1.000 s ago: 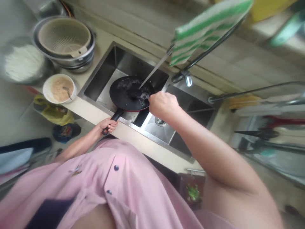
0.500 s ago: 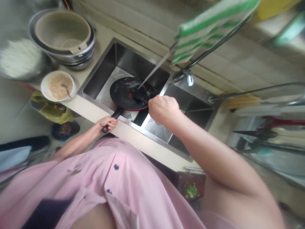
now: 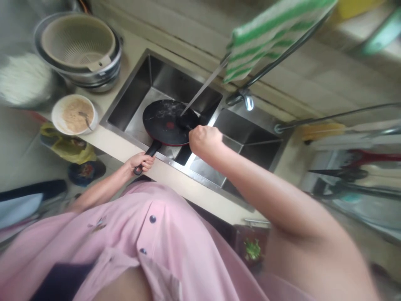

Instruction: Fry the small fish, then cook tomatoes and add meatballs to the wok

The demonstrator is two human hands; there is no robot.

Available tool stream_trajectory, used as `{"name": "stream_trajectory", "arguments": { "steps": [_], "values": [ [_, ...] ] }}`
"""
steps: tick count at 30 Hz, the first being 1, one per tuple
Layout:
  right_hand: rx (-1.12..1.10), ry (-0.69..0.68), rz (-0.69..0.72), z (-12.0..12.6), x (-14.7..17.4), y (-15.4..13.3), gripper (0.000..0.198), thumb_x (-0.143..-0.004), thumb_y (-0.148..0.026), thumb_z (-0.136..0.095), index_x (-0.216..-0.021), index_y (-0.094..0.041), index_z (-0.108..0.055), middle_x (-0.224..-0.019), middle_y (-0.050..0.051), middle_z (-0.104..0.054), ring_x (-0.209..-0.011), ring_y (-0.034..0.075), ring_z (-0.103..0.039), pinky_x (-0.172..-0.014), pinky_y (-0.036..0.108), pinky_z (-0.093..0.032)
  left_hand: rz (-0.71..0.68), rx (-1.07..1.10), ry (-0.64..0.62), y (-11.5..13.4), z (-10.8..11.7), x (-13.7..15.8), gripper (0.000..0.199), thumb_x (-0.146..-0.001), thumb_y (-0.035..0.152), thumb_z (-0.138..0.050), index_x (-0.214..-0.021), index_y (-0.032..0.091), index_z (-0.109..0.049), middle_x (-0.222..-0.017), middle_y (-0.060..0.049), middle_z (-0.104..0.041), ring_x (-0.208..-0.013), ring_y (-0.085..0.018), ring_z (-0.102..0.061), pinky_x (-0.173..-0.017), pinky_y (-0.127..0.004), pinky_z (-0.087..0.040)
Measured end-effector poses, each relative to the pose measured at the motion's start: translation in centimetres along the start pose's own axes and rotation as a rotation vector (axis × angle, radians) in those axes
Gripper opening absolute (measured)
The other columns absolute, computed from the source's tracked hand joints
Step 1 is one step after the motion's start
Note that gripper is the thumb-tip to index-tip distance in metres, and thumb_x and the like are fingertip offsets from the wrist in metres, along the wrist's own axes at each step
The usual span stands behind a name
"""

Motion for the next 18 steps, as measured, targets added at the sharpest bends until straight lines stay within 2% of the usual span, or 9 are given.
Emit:
{"name": "stream_trajectory", "arguments": {
  "steps": [3,6,8,10,14,16,18],
  "values": [
    [0.196,-0.092,0.005,1.6,3.8,2.2,0.028,-0.084,-0.006,-0.056,-0.096,-0.015,-0.079,-0.096,0.017,-0.073,-0.095,0.035,-0.071,-0.074,0.044,-0.056,-0.019,-0.015,0.016,-0.1,0.0,-0.1,0.026,-0.075,0.006,-0.060,-0.067,0.019,-0.039,-0.051,0.012,-0.029,-0.034,0.000,-0.024,-0.037,-0.011,-0.021],
    [0.145,-0.054,0.036,2.9,5.6,3.1,0.031,-0.086,-0.020,-0.063,-0.113,-0.026,-0.077,-0.089,0.011,-0.072,-0.085,0.033,-0.070,-0.071,0.044,-0.055,-0.036,-0.031,0.033,-0.1,0.0,-0.1,0.026,-0.072,0.006,-0.061,-0.067,0.019,-0.039,-0.050,0.012,-0.029,-0.035,0.000,-0.024,-0.037,-0.011,-0.022],
    [0.074,-0.022,0.051,2.8,4.9,2.5,0.038,-0.090,-0.028,-0.060,-0.126,-0.029,-0.072,-0.091,0.012,-0.072,-0.087,0.034,-0.070,-0.071,0.045,-0.054,-0.039,-0.044,0.038,0.0,0.1,0.0,0.026,-0.071,0.006,-0.062,-0.068,0.019,-0.040,-0.050,0.012,-0.030,-0.034,0.000,-0.024,-0.036,-0.011,-0.022],
    [0.017,0.021,0.073,2.0,2.9,1.1,0.041,-0.094,-0.031,-0.055,-0.132,-0.027,-0.069,-0.101,0.015,-0.072,-0.095,0.036,-0.069,-0.074,0.045,-0.055,-0.040,-0.056,0.042,0.0,0.2,0.1,0.025,-0.070,0.006,-0.063,-0.068,0.019,-0.041,-0.049,0.012,-0.030,-0.035,0.000,-0.024,-0.036,-0.012,-0.022],
    [-0.037,0.092,0.024,0.2,-1.8,-0.8,0.043,-0.096,-0.016,-0.042,-0.130,-0.015,-0.068,-0.117,0.023,-0.069,-0.108,0.035,-0.068,-0.081,0.042,-0.055,-0.043,-0.070,0.046,0.1,0.0,0.5,0.025,-0.068,0.007,-0.062,-0.068,0.019,-0.041,-0.049,0.013,-0.029,-0.035,0.001,-0.022,-0.035,-0.011,-0.020],
    [-0.035,0.082,-0.023,-0.4,-2.1,-0.4,0.044,-0.094,-0.008,-0.039,-0.124,-0.011,-0.070,-0.115,0.025,-0.069,-0.108,0.035,-0.068,-0.080,0.042,-0.055,-0.040,-0.071,0.043,0.2,-0.1,0.6,0.024,-0.069,0.008,-0.063,-0.069,0.019,-0.041,-0.050,0.013,-0.028,-0.035,0.001,-0.022,-0.036,-0.011,-0.020],
    [0.005,0.016,-0.040,-0.7,-0.6,0.5,0.041,-0.090,-0.005,-0.041,-0.114,-0.009,-0.074,-0.109,0.024,-0.070,-0.104,0.035,-0.069,-0.076,0.042,-0.055,-0.034,-0.069,0.038,0.2,-0.2,0.5,0.024,-0.070,0.008,-0.062,-0.068,0.019,-0.041,-0.050,0.013,-0.028,-0.035,0.001,-0.022,-0.036,-0.011,-0.021]
  ]
}}
Point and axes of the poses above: each hand's wrist, its own x-axis away from the middle knuckle, its own z-axis out of the back of the hand, y = z × x, the point moved 10 cm from there along -x, towards the middle knuckle
